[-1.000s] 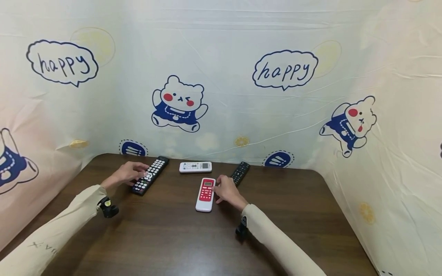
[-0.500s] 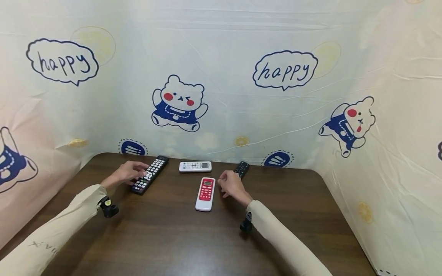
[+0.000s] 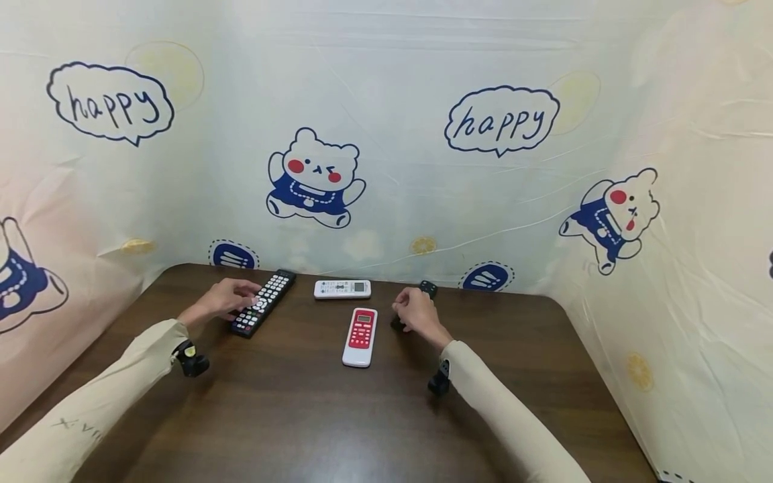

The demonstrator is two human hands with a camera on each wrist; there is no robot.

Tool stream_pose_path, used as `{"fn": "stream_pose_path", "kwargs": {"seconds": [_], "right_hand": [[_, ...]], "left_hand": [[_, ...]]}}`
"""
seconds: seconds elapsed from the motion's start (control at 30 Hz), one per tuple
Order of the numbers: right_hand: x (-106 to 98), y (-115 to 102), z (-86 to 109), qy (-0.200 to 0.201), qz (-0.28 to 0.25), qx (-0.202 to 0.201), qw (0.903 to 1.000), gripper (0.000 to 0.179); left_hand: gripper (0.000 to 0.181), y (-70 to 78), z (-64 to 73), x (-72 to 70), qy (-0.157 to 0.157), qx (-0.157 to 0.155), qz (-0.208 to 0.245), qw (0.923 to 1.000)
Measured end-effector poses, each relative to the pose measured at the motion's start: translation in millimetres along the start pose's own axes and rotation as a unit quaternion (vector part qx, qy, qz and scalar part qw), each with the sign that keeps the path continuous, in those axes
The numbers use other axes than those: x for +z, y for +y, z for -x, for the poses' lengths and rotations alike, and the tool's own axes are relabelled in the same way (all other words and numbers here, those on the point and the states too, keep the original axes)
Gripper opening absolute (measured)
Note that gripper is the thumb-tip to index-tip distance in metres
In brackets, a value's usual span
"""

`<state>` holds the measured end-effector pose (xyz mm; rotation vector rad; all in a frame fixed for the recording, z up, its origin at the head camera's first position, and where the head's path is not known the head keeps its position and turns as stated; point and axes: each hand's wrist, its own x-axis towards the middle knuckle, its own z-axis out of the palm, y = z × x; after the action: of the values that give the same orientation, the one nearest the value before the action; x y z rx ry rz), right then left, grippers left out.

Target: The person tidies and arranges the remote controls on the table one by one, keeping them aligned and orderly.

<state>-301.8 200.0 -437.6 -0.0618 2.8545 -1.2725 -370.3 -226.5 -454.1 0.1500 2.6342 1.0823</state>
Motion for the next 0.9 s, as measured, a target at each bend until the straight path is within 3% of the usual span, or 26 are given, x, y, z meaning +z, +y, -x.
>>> {"fn": "stream_pose_path", "kwargs": {"seconds": [0.57, 0.77, 0.9], "right_hand": [[-19.2, 12.9, -4.0, 0.038, 0.035, -0.010, 0.9986, 0.014], [-23.8, 17.6, -10.0, 0.053, 0.054, 0.007, 0.9971, 0.015], [-27.5, 18.7, -12.2, 0.061, 0.063, 0.019, 0.9960, 0.025]], "left_hand": [[0.046, -2.3, 2.7, 1.1, 0.004, 0.024, -0.025, 0.9994], [0.046, -1.5, 2.6, 0.8, 0.002, 0.023, -0.026, 0.9994], [0.046, 0.9, 4.2, 0.9, 0.001, 0.022, -0.024, 0.9995]]}}
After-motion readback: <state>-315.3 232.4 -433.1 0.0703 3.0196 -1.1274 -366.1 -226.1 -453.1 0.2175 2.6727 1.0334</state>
